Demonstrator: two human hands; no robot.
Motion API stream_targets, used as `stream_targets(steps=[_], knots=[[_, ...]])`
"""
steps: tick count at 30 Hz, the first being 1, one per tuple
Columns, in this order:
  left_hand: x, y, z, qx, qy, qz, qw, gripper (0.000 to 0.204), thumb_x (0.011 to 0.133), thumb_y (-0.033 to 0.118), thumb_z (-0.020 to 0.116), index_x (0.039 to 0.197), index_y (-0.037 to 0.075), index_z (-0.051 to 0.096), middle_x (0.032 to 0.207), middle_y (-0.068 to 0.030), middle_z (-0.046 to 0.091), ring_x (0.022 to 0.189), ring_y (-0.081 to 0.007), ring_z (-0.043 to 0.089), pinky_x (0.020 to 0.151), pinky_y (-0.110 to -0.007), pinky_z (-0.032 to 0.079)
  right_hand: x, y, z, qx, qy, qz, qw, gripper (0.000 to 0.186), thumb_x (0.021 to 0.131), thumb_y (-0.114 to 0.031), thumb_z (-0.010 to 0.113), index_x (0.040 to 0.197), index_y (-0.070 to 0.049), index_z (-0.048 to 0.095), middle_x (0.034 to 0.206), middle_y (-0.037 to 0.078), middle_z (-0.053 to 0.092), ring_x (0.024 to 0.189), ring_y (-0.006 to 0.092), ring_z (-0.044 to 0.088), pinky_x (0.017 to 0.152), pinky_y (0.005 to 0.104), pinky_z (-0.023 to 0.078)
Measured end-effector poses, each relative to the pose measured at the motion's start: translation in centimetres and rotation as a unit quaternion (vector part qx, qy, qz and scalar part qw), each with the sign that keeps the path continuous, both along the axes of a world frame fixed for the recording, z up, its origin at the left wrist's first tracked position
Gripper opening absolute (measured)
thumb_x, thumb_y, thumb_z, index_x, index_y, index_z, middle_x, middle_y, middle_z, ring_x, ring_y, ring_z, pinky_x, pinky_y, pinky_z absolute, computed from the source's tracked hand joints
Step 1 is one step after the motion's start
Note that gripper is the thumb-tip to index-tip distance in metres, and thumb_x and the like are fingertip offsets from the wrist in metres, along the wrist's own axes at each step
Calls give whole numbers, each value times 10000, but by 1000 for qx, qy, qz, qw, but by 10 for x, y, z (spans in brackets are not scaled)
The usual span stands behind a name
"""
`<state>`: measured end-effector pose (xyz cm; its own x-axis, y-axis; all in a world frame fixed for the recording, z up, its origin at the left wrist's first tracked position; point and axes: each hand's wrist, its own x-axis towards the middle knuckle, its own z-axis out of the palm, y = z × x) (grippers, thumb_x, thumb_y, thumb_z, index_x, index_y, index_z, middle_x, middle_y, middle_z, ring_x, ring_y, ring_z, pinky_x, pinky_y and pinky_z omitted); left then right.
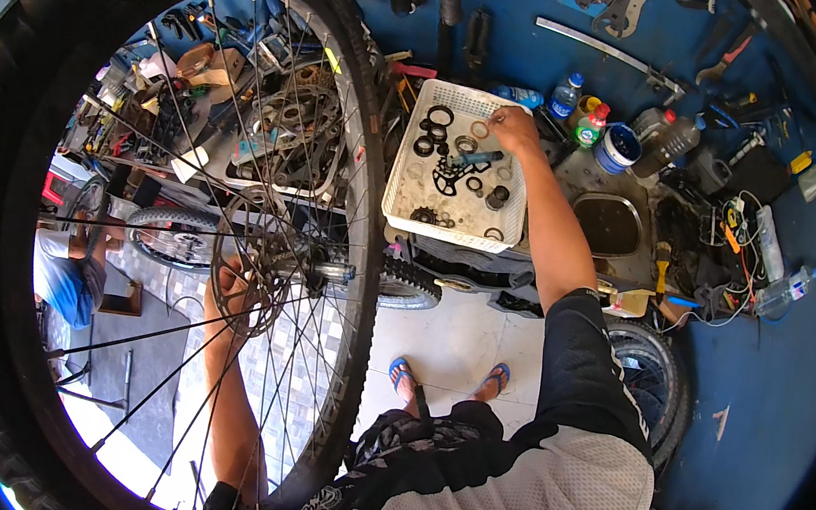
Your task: The person assembles a bicycle wheel hub by inserting small parts into the hub and then attaching the hub to the wheel. They use a tool to tighten the hub onto the wheel and then place the wheel on the floor.
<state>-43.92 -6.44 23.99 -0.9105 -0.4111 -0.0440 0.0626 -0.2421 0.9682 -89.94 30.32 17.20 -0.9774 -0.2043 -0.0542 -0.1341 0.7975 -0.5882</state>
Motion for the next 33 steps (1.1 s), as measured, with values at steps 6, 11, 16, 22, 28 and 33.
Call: stream_targets(steps=[6,11,16,22,28,33], knots=[[3,-7,-11,6,16,-1,1000,424,971,249,776,1267,-20,636,950,-52,697,739,-133,656,611,-295,542,14,3,22,-22,22,22,999,303,902,-335,746,1108,-118,789,1149,138,767,1077,312,724,938,425,557],[3,-4,-14,-16,18,14,1000,436,997,249,740,1305,-36,622,910,-61,697,676,-139,653,578,-299,538,27,6,39,-53,54,39,996,305,907,-321,739,1109,-97,781,1109,141,779,1050,315,735,933,426,558],[3,2,-12,-28,21,24,999,441,999,270,737,1298,-33,621,878,-67,692,641,-151,660,556,-301,548,35,10,54,-72,72,41,994,306,907,-314,734,1117,-95,776,1079,125,785,1034,322,735,915,427,561],[3,1,-9,-27,16,13,999,435,992,293,744,1267,-23,629,880,-59,691,650,-151,667,560,-297,559,44,11,60,-41,86,70,993,295,921,-288,743,1132,-83,764,1001,123,786,952,273,750,855,388,562],[4,-4,-11,-25,4,10,1000,408,1007,254,724,1289,-24,624,912,-54,695,669,-144,664,565,-289,554,68,14,53,-65,59,119,989,279,914,-292,743,1109,-94,774,1019,128,787,954,276,757,834,409,569],[3,-6,-14,-28,-7,26,999,380,1015,226,707,1297,-16,626,935,-62,698,672,-141,655,553,-290,540,91,23,47,-97,62,133,984,310,911,-291,740,1151,-96,759,1041,147,787,988,283,757,843,415,572]])
